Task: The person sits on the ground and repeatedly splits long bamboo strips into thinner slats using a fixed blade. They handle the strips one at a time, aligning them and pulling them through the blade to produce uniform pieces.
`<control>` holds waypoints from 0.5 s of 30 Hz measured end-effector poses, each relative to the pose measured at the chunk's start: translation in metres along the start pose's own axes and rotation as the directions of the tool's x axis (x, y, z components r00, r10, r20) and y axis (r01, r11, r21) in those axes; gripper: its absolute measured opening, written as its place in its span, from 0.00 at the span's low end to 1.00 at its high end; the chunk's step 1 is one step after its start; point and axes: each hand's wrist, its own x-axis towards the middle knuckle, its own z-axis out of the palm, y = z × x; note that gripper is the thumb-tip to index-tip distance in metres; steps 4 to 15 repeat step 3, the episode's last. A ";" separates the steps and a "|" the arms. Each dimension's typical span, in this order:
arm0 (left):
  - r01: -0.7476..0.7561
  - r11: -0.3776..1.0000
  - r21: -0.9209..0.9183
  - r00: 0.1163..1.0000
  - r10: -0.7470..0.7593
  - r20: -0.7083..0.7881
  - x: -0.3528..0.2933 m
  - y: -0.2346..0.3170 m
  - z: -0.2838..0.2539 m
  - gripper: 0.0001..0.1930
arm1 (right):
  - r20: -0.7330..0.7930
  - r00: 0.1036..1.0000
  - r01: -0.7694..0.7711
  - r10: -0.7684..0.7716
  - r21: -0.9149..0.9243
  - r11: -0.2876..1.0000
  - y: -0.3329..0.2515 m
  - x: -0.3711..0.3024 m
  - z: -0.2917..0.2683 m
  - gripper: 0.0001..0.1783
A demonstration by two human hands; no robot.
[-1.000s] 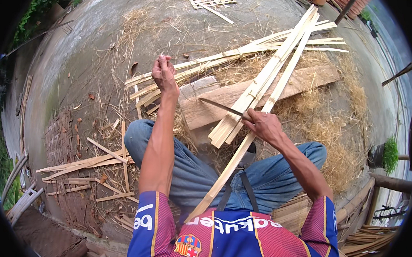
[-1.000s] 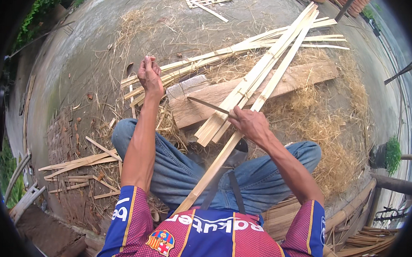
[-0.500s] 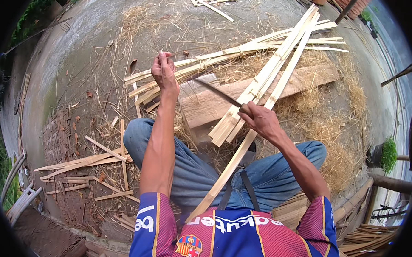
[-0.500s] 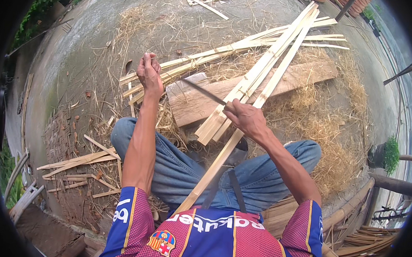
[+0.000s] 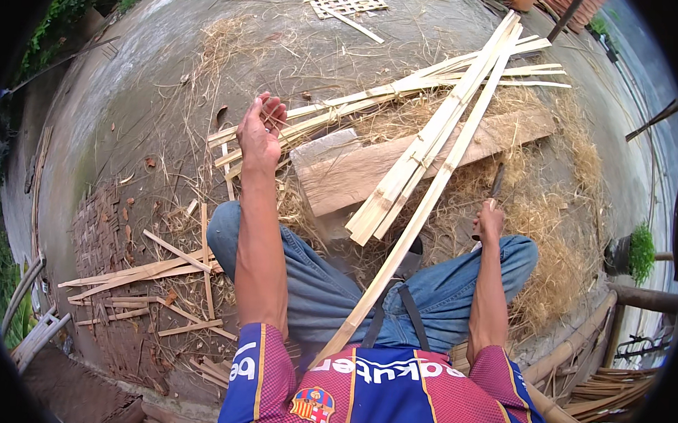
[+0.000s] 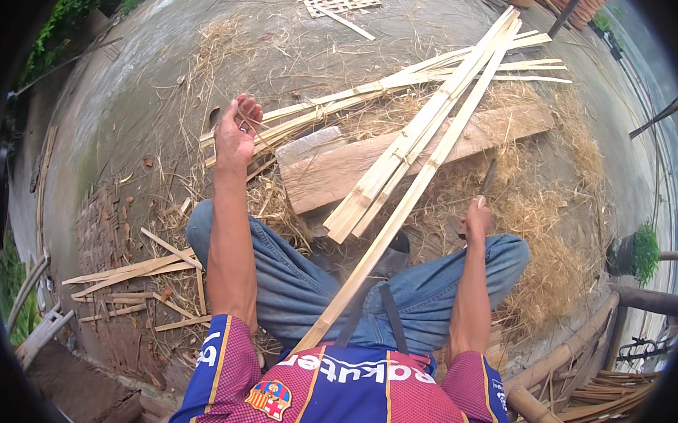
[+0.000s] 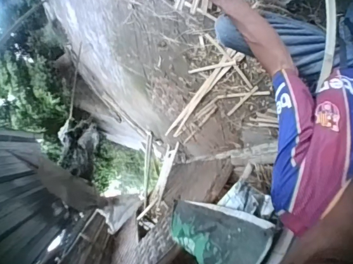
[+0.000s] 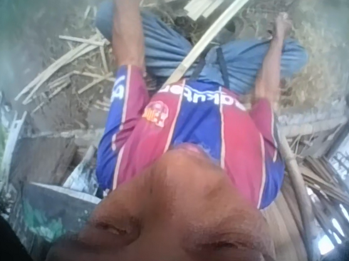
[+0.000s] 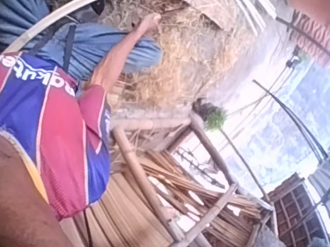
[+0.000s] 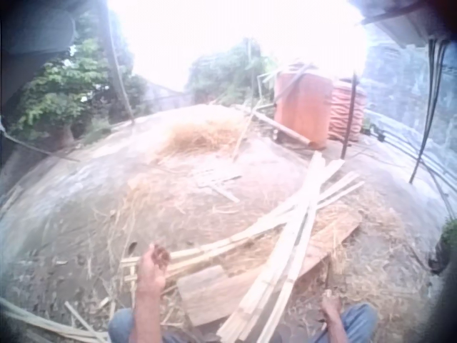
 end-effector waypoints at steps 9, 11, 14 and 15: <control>0.042 0.998 -0.052 0.996 -0.038 0.078 -0.008 0.004 0.006 0.16 | -0.136 0.975 0.095 -0.175 -0.459 0.883 0.003 -0.002 0.018 0.36; 0.042 0.998 -0.052 0.996 -0.038 0.078 -0.008 0.004 0.006 0.16 | -0.136 0.975 0.095 -0.175 -0.459 0.883 0.003 -0.002 0.018 0.36; 0.042 0.998 -0.052 0.996 -0.038 0.078 -0.008 0.004 0.006 0.16 | -0.136 0.975 0.095 -0.175 -0.459 0.883 0.003 -0.002 0.018 0.36; 0.042 0.998 -0.052 0.996 -0.038 0.078 -0.008 0.004 0.006 0.16 | -0.136 0.975 0.095 -0.175 -0.459 0.883 0.003 -0.002 0.018 0.36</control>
